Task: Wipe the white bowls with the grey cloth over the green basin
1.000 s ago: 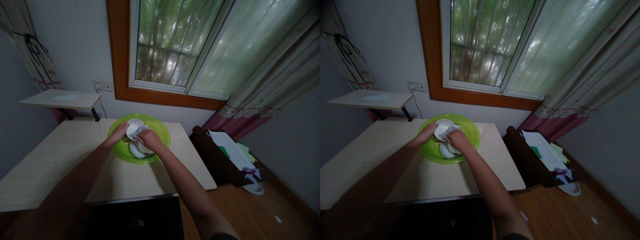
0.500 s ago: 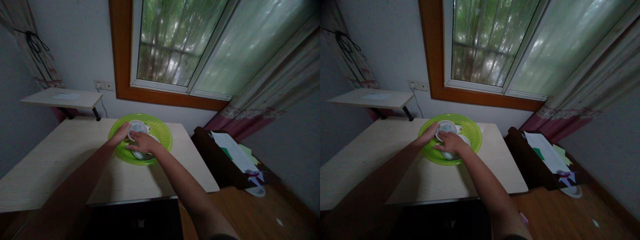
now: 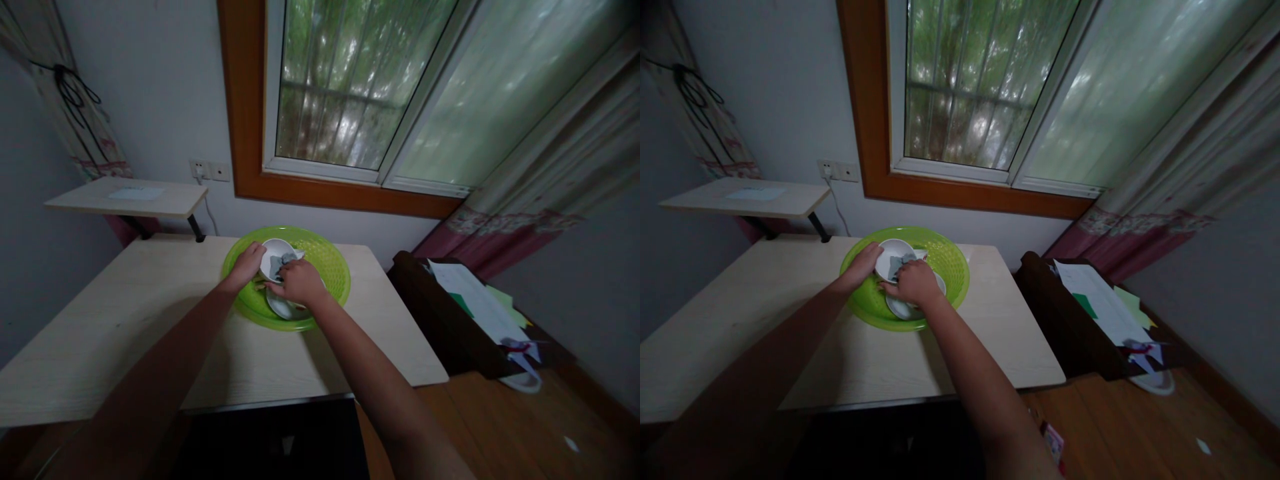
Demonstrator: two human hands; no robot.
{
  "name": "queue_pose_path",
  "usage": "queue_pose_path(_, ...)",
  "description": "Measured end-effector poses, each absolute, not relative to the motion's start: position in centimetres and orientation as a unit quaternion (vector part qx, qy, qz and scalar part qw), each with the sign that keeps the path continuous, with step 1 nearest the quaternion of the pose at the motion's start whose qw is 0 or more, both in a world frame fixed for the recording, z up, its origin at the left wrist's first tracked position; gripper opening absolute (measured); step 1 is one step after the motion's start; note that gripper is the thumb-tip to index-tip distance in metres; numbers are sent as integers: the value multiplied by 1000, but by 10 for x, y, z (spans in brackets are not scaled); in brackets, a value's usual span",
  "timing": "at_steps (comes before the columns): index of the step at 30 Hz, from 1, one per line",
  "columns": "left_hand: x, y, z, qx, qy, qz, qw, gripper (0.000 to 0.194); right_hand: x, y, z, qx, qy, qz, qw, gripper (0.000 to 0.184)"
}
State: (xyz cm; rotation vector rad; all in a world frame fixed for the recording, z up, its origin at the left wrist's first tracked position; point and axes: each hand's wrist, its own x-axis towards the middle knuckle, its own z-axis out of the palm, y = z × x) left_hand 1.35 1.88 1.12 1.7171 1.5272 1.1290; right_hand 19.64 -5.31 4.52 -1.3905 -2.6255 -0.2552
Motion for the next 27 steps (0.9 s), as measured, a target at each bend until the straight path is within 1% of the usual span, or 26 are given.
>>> queue_pose_path(4,14,20,10,637,575,430,281,20,198,-54,48,-421,-900,-74,90,66)
queue_pose_path(8,14,19,10,643,576,424,275,20,198,-52,41,-361,-923,-40,125,56)
queue_pose_path(10,15,18,10,644,583,414,271,21,198,-50,36,-343,-928,-32,142,57)
queue_pose_path(14,16,18,10,644,592,399,273,22,196,-46,30,-333,-930,-30,152,66)
queue_pose_path(17,18,15,11,654,584,395,274,23,195,-42,29,-354,-922,-50,147,73)
queue_pose_path(19,18,14,12,656,583,395,272,23,195,-41,29,-384,-910,-72,138,74)
queue_pose_path(22,18,14,13,643,592,399,276,22,194,-43,31,-438,-884,-104,123,69)
queue_pose_path(25,17,16,12,630,602,407,273,22,191,-48,36,-473,-869,-114,87,61)
queue_pose_path(27,17,17,10,631,599,413,268,21,190,-51,39,-479,-868,-116,61,60)
